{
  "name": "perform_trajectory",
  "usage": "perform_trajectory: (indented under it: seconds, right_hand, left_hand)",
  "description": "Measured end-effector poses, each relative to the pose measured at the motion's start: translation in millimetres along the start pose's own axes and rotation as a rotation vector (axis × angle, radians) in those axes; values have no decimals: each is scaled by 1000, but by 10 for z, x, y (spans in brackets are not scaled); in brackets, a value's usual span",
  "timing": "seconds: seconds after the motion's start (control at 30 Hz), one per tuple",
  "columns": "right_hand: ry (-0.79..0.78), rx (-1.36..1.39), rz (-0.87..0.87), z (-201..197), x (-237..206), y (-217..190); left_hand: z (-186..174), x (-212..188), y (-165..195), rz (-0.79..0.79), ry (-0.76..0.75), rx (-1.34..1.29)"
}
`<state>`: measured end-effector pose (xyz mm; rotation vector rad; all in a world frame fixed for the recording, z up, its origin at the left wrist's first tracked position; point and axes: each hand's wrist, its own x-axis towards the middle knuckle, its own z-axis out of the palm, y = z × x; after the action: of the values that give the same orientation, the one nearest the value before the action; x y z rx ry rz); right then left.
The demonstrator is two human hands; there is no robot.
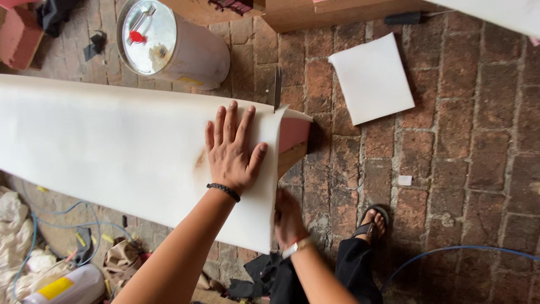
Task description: The person handles a long strip of white foam on the workshop floor, pressing and repositioning it, then uses a long blade to cut the foam lengthwise while steadying it with the other hand. They use a ruler to measure and mark the foam, cut off a section, and move the cut pieces aside.
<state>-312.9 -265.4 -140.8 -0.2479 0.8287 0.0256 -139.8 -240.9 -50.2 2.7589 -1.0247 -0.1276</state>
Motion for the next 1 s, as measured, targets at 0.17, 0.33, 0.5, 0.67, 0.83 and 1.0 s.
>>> perform_trajectory:
  seconds: [0.17,0.33,0.5,0.67,0.83,1.0]
  right_hand:
    - [61,-76,26,5,-35,152]
    - [-182,-501,-378,-327,115,379]
    - [-64,-347,-328,-360,124,381]
    - [-127,-519,-302,-162,189,283]
    - [37,130,9,-163,30,376]
    - [34,-441,-368,-61,311,139]
  left_hand:
    - [5,23,-16,-1,19,17]
    - [-12,104,-19,3,11,-2]
    - [6,314,-50,5,19,11]
    - [-40,381,-55,12,14,10]
    - [-43,596,-42,10,8,38]
    - [-17,823,-68,6,8,11]
